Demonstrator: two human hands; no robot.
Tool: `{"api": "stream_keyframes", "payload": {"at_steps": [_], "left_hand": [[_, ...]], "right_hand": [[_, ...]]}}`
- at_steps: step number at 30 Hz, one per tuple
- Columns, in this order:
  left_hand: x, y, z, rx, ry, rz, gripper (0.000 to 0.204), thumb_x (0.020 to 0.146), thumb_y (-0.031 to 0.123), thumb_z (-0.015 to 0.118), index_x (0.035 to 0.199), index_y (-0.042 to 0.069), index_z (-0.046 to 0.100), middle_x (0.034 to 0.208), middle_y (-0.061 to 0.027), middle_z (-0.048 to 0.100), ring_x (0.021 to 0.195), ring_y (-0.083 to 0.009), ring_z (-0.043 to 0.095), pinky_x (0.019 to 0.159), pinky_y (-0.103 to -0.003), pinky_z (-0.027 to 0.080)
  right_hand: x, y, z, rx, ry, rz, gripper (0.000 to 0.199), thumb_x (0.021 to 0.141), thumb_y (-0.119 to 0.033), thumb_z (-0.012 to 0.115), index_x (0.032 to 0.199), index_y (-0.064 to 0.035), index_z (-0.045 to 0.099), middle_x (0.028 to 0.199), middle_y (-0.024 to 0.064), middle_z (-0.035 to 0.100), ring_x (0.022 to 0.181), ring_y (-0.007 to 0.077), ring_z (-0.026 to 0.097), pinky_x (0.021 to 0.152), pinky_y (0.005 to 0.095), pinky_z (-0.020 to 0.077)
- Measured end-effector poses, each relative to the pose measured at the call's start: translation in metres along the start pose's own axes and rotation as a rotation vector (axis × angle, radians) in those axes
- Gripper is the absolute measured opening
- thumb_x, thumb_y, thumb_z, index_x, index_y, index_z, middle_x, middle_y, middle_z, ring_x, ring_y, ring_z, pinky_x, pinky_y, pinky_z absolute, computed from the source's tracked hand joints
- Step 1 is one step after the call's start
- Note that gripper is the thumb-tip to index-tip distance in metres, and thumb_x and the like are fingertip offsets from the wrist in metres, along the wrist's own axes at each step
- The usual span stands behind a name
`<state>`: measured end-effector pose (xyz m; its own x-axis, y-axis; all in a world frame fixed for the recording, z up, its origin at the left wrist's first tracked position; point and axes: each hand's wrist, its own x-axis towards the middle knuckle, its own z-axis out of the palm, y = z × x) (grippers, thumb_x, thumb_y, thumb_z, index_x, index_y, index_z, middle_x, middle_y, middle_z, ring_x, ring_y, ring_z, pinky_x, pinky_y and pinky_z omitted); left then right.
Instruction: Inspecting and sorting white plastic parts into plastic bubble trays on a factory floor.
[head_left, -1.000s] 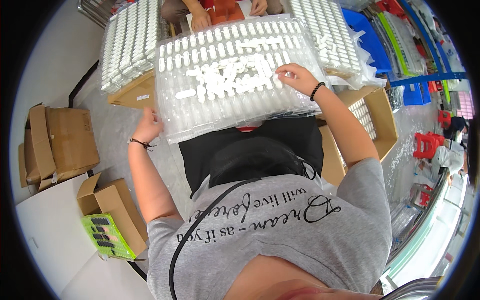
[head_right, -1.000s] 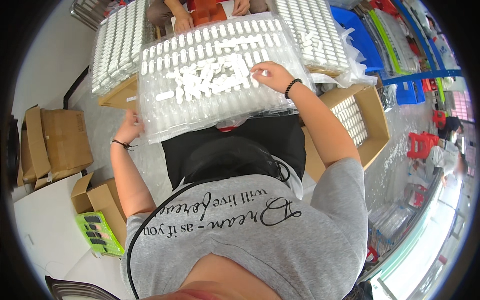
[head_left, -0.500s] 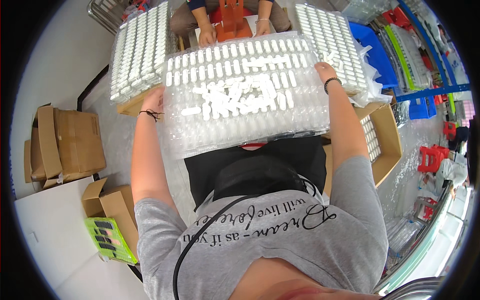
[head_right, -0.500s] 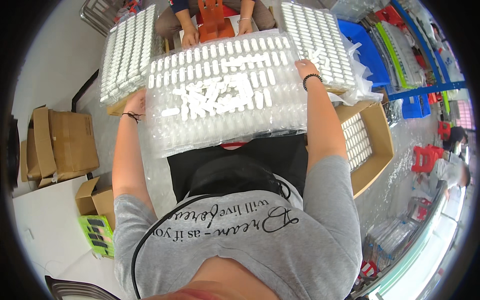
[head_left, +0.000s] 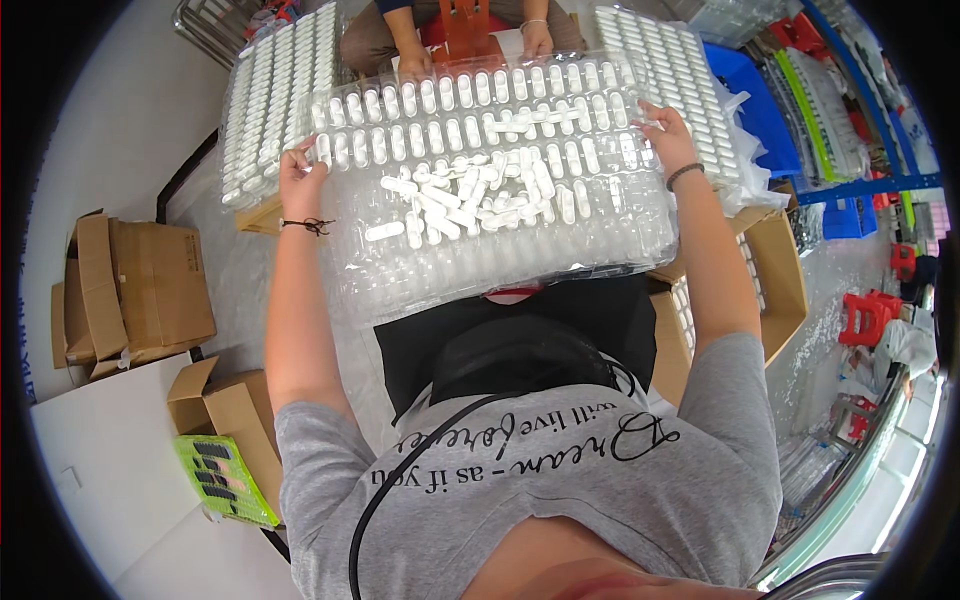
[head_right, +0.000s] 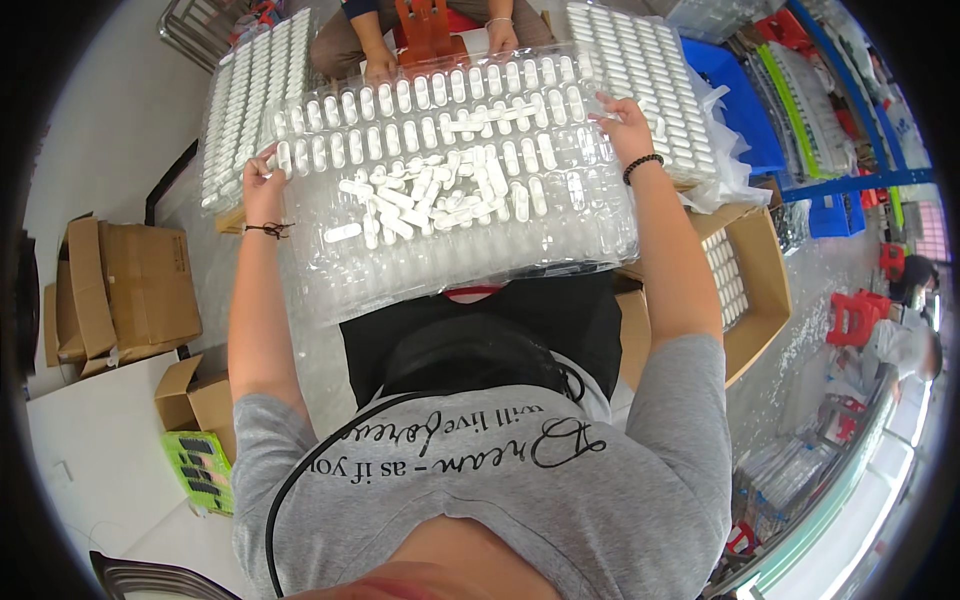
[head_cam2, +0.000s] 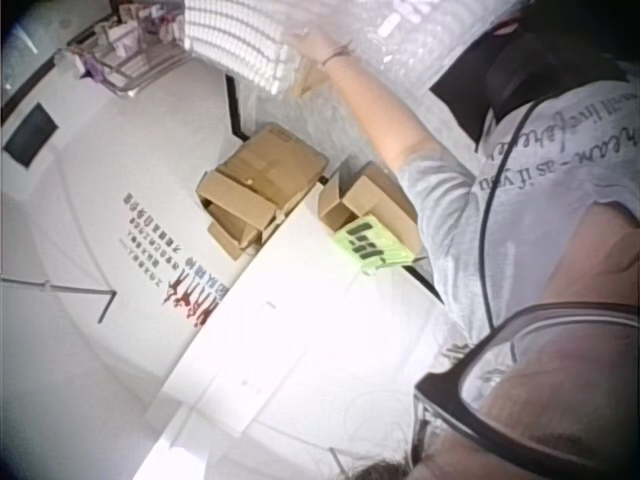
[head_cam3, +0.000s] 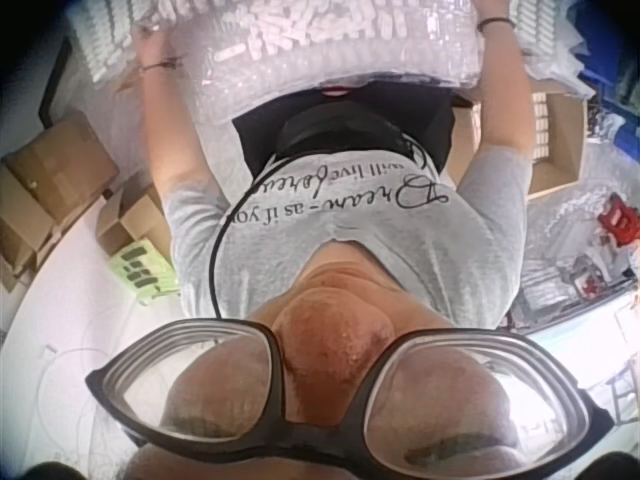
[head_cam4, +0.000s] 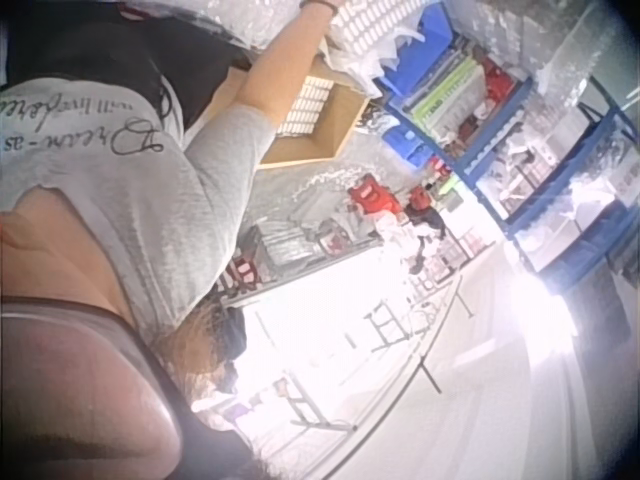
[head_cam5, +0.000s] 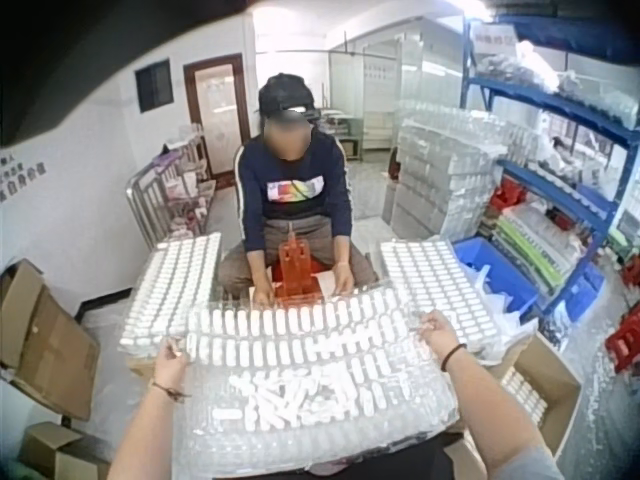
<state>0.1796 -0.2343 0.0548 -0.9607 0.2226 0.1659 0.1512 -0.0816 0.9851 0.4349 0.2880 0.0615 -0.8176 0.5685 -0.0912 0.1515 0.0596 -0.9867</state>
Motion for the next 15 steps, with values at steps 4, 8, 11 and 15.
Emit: {"api": "stream_keyframes", "payload": {"at_steps": [4,8,11,15], "left_hand": [[-0.019,0.024,0.03,0.02,-0.114,0.181,0.033,0.07,-0.014,0.053,0.075,0.011,0.032,0.135,-0.0111,0.051,0.085,-0.0049,0.046,0.074,-0.018,0.04],[-0.037,0.034,0.036,0.144,-0.145,0.243,0.032,0.069,-0.014,0.052,0.074,0.01,0.031,0.136,-0.0125,0.05,0.081,-0.0043,0.041,0.076,-0.017,0.039],[-0.047,0.039,0.04,0.091,-0.167,0.311,0.032,0.069,-0.014,0.051,0.072,0.01,0.03,0.135,-0.0139,0.051,0.092,-0.0071,0.05,0.08,-0.021,0.042],[-0.055,0.04,0.042,0.125,-0.161,0.388,0.03,0.07,-0.013,0.051,0.074,0.009,0.031,0.13,-0.0157,0.054,0.118,-0.0208,0.052,0.089,-0.03,0.045]], "right_hand": [[-0.005,0.003,0.01,0.005,0.023,-0.198,0.027,0.083,0.015,0.046,0.099,-0.0073,0.045,0.136,0.012,0.05,0.106,0.0246,0.063,0.082,0.0292,0.0477],[-0.012,0.009,0.013,-0.031,-0.075,-0.336,0.027,0.084,0.017,0.045,0.099,-0.0059,0.046,0.135,0.0124,0.05,0.108,0.0242,0.062,0.088,0.0303,0.0484],[-0.024,0.003,0.027,-0.025,-0.082,-0.437,0.026,0.084,0.017,0.046,0.098,-0.0056,0.047,0.134,0.0121,0.051,0.11,0.0236,0.06,0.092,0.0311,0.0484],[-0.04,0.004,0.033,-0.039,-0.073,-0.426,0.023,0.083,0.015,0.048,0.095,-0.0045,0.047,0.136,0.0154,0.048,0.111,0.0225,0.058,0.098,0.034,0.0446]]}}
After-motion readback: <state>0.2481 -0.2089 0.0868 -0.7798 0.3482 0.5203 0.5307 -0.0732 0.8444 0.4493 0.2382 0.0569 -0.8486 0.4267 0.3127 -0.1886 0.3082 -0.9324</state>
